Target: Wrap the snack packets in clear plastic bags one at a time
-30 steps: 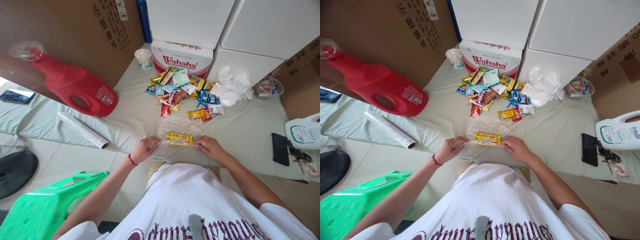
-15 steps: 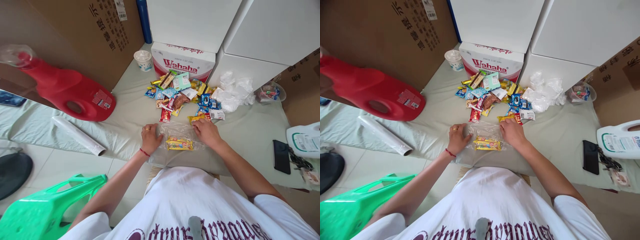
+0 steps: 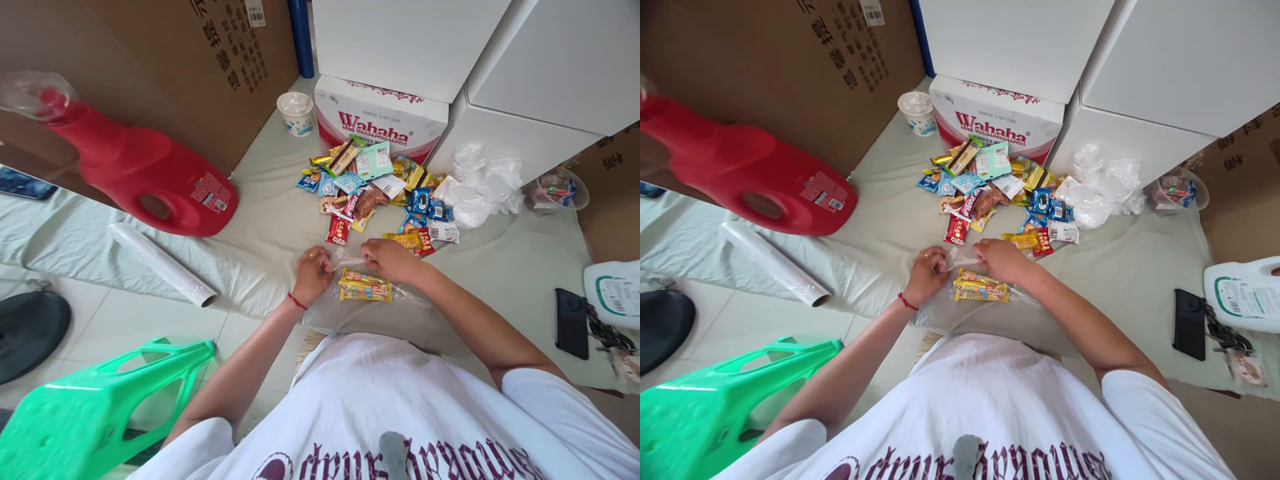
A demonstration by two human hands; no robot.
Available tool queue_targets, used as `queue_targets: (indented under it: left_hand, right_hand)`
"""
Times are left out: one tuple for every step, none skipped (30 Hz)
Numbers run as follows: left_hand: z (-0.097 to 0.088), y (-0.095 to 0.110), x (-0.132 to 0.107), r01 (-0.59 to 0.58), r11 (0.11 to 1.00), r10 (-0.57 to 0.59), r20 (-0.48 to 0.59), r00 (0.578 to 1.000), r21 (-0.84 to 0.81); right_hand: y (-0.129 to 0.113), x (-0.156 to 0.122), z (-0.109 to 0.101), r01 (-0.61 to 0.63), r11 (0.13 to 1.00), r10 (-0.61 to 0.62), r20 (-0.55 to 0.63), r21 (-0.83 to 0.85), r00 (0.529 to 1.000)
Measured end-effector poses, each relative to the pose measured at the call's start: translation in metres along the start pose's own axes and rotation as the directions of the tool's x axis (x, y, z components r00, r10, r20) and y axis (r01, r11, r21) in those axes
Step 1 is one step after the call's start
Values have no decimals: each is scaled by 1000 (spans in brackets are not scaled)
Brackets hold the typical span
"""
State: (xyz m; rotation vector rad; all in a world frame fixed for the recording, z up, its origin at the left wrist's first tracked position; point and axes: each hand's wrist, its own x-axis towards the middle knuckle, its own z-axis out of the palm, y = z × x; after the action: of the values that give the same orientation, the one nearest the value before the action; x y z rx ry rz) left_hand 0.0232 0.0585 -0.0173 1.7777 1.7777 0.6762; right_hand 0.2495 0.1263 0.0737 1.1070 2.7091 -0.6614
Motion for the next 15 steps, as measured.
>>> queue_targets:
  left_hand:
    - [-1, -1, 0, -9, 999, 9, 7, 1000, -43]
    - [-2, -1, -1, -9, 997, 9, 6, 1000, -81]
    - [-2, -2, -2, 2, 994, -3, -5, 1000, -110]
    - [-3, -2, -2, 19, 991, -22, -18, 1000, -131]
    - [-3, -1, -3, 41, 988, -45, -28, 999, -151]
    - [-3, -1, -4, 62, 983, -68, -29, 997, -172]
    - [-4, -1, -4, 84, 978, -90, -23, 996, -193]
    - [-5, -1, -4, 106, 972, -111, -13, 994, -210]
    - [-7, -1, -4, 128, 967, -132, -1, 991, -221]
    - [-10, -2, -3, 151, 962, -151, 19, 988, -229]
    - [-14, -3, -3, 178, 954, -170, 55, 984, -240]
    - [-20, -4, -3, 209, 942, -187, 110, 976, -261]
    - [-26, -4, -4, 246, 922, -198, 182, 963, -299]
    - [-32, -4, -5, 287, 889, -199, 264, 944, -357]
    - [-37, -2, -7, 331, 842, -192, 338, 922, -426]
  right_hand:
    - [-5, -8, 1, 15, 1000, -15, -4, -11, 1000]
    - [-11, -16, 4, 36, 999, -36, -9, -32, 999]
    - [-16, -24, 9, 67, 996, -67, -13, -62, 998]
    - [-21, -31, 17, 103, 990, -105, -16, -96, 994]
    - [-26, -37, 27, 140, 982, -143, -15, -129, 990]
    - [-29, -42, 37, 175, 973, -179, -12, -153, 984]
    - [-31, -47, 48, 202, 965, -207, -11, -166, 978]
    - [-32, -50, 59, 216, 962, -222, -16, -168, 975]
    - [-33, -53, 69, 217, 963, -224, -27, -162, 974]
    - [-33, -55, 77, 213, 965, -221, -40, -150, 974]
    - [-32, -56, 83, 210, 968, -218, -52, -136, 975]
    - [-31, -57, 87, 206, 971, -214, -64, -121, 975]
    - [-31, -58, 89, 202, 973, -210, -73, -108, 975]
    - [-30, -59, 91, 200, 975, -208, -82, -96, 975]
    - [-30, -59, 91, 200, 976, -208, -93, -86, 974]
